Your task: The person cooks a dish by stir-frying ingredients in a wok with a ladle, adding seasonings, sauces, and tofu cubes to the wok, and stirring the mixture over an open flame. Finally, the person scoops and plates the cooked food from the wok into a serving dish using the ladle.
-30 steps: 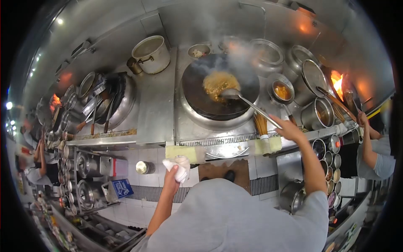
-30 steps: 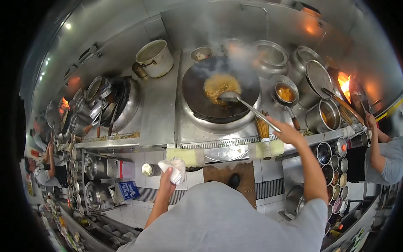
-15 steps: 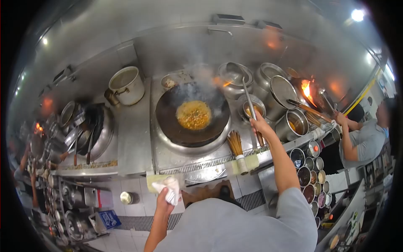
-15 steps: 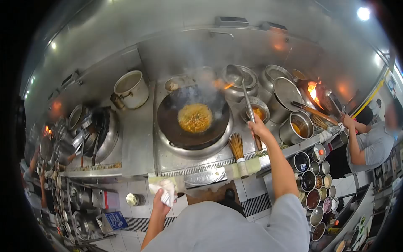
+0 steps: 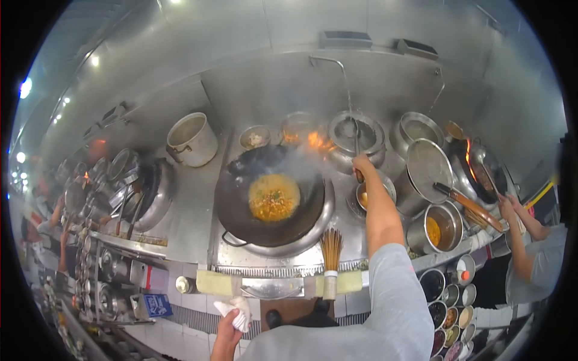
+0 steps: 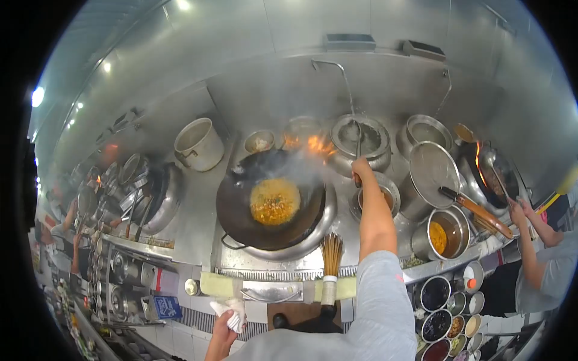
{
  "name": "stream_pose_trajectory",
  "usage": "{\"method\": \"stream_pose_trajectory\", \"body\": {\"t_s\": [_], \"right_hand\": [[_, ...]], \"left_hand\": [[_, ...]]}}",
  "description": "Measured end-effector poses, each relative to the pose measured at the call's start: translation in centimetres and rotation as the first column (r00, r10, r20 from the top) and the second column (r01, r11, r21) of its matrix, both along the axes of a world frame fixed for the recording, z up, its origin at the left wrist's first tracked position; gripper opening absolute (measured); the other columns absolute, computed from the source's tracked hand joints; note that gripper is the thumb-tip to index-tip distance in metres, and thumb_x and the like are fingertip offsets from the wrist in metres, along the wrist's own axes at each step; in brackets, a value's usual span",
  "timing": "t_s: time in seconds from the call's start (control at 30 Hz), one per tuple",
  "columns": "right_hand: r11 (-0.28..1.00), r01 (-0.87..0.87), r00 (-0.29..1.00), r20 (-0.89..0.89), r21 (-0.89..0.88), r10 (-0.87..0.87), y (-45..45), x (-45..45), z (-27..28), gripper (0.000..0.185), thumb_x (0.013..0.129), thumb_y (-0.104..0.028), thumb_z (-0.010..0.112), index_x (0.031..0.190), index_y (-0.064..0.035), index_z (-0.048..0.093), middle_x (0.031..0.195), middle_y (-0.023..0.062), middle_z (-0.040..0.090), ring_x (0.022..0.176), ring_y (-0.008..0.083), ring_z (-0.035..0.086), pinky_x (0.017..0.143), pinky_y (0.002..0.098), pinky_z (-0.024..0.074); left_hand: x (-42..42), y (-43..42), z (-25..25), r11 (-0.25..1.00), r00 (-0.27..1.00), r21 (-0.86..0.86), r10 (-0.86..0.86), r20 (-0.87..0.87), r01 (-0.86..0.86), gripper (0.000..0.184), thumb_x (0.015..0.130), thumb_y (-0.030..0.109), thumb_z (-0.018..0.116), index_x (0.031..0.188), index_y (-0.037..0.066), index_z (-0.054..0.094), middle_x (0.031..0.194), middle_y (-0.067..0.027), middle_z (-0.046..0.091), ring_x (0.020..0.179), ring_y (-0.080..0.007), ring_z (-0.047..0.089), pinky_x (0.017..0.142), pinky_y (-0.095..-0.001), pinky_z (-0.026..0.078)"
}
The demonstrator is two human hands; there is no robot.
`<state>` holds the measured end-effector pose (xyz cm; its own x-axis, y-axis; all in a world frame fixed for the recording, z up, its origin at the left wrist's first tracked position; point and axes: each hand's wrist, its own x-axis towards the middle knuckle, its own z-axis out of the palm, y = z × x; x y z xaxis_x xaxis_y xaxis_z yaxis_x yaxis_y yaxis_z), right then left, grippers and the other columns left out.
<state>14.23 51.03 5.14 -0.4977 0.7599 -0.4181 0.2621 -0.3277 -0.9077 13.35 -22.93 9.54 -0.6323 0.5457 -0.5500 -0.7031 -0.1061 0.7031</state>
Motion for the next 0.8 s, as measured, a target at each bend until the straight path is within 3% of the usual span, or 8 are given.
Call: {"method": "stream_pose_trajectory", "body": {"t_s": [0.03, 0.13, 0.2, 0.27, 0.47, 0.53, 0.67, 0.8], "right_hand": [[0.767, -0.169, 0.853, 0.482, 0.619, -0.201, -1.6, 0.8, 1.5, 0.032, 0.090, -0.012, 0.048, 0.116, 0.0065, 0.049, 0.091, 0.0256, 0.066, 0.076, 0.0401, 0.065, 0.064, 0.0473, 0.0516], [0.548, -0.175, 0.865, 0.394, 0.818, -0.311, -9.8, 7.0, 4.7, 0.046, 0.089, -0.010, 0.049, 0.131, 0.0058, 0.038, 0.107, 0.0332, 0.061, 0.095, 0.0492, 0.060, 0.079, 0.0514, 0.0490], [0.448, 0.024, 0.912, 0.164, 0.894, -0.376, -14.6, 11.0, 1.0, 0.046, 0.089, -0.011, 0.054, 0.132, -0.0016, 0.040, 0.092, 0.0261, 0.064, 0.081, 0.0388, 0.066, 0.066, 0.0471, 0.0526], [0.974, 0.179, 0.971, -0.184, 0.137, -0.152, -21.1, 15.6, 3.6, 0.038, 0.088, -0.015, 0.059, 0.123, -0.0063, 0.046, 0.077, 0.0139, 0.060, 0.060, 0.0228, 0.063, 0.048, 0.0385, 0.0498], [0.901, 0.215, 0.930, 0.203, 0.377, -0.306, -36.0, 27.2, 3.6, 0.019, 0.088, -0.016, 0.061, 0.101, -0.0070, 0.049, 0.067, 0.0034, 0.052, 0.038, 0.0116, 0.044, 0.032, 0.0301, 0.0376], [0.938, 0.293, 0.941, 0.120, 0.186, -0.317, -42.3, 30.3, 5.3, 0.020, 0.088, -0.017, 0.061, 0.100, -0.0067, 0.049, 0.064, 0.0025, 0.051, 0.037, 0.0112, 0.042, 0.032, 0.0293, 0.0368], [0.859, 0.295, 0.871, 0.253, 0.418, -0.422, -52.9, 35.8, 6.5, 0.017, 0.087, -0.018, 0.060, 0.096, -0.0067, 0.050, 0.060, 0.0047, 0.051, 0.041, 0.0153, 0.048, 0.035, 0.0315, 0.0394], [0.848, 0.451, 0.828, 0.226, 0.278, -0.514, -60.7, 40.9, 0.8, 0.020, 0.084, -0.019, 0.064, 0.093, -0.0063, 0.052, 0.063, 0.0075, 0.056, 0.043, 0.0154, 0.050, 0.042, 0.0309, 0.0411]], "left_hand": [[0.7, 0.7, 1.0, 1.000, 1.000, -0.010, -0.009, 0.000, 0.009, 0.041, 0.084, 0.021, 0.059, 0.119, 0.001, 0.048, 0.090, -0.0163, 0.062, 0.076, -0.0288, 0.063, 0.056, -0.0394, 0.052], [1.6, 1.4, 2.2, 0.992, 0.988, -0.043, -0.118, -0.100, 0.115, 0.045, 0.083, 0.021, 0.059, 0.120, 0.000, 0.047, 0.091, -0.0163, 0.063, 0.076, -0.0295, 0.064, 0.057, -0.0406, 0.054], [1.7, 2.4, 2.4, 0.994, 0.990, 0.001, -0.113, -0.080, 0.113, 0.047, 0.083, 0.018, 0.060, 0.124, 0.001, 0.044, 0.094, -0.0153, 0.062, 0.078, -0.0295, 0.064, 0.058, -0.0419, 0.055], [1.4, 2.3, 1.9, 0.990, 0.990, 0.019, -0.135, -0.047, 0.136, 0.050, 0.082, 0.015, 0.060, 0.127, 0.002, 0.042, 0.097, -0.0144, 0.061, 0.080, -0.0296, 0.064, 0.059, -0.0432, 0.057], [-0.1, 5.1, -0.8, 0.768, 0.807, 0.367, -0.586, 0.073, 0.525, 0.057, 0.083, 0.035, 0.060, 0.128, 0.001, 0.047, 0.104, -0.0183, 0.064, 0.087, -0.0325, 0.065, 0.064, -0.0440, 0.055], [-0.1, 6.3, -1.1, 0.673, 0.721, 0.422, -0.690, 0.062, 0.608, 0.056, 0.085, 0.036, 0.060, 0.127, 0.001, 0.047, 0.104, -0.0176, 0.064, 0.086, -0.0322, 0.065, 0.063, -0.0433, 0.056], [1.4, 8.3, -1.3, 0.622, 0.664, 0.346, -0.748, -0.003, 0.702, 0.053, 0.087, 0.037, 0.058, 0.126, 0.003, 0.048, 0.102, -0.0160, 0.063, 0.087, -0.0302, 0.064, 0.061, -0.0432, 0.055], [5.2, 8.2, 1.7, 0.557, 0.632, 0.440, -0.774, -0.032, 0.705, 0.052, 0.087, 0.036, 0.058, 0.127, 0.004, 0.048, 0.103, -0.0147, 0.062, 0.088, -0.0279, 0.063, 0.061, -0.0411, 0.053]]}}
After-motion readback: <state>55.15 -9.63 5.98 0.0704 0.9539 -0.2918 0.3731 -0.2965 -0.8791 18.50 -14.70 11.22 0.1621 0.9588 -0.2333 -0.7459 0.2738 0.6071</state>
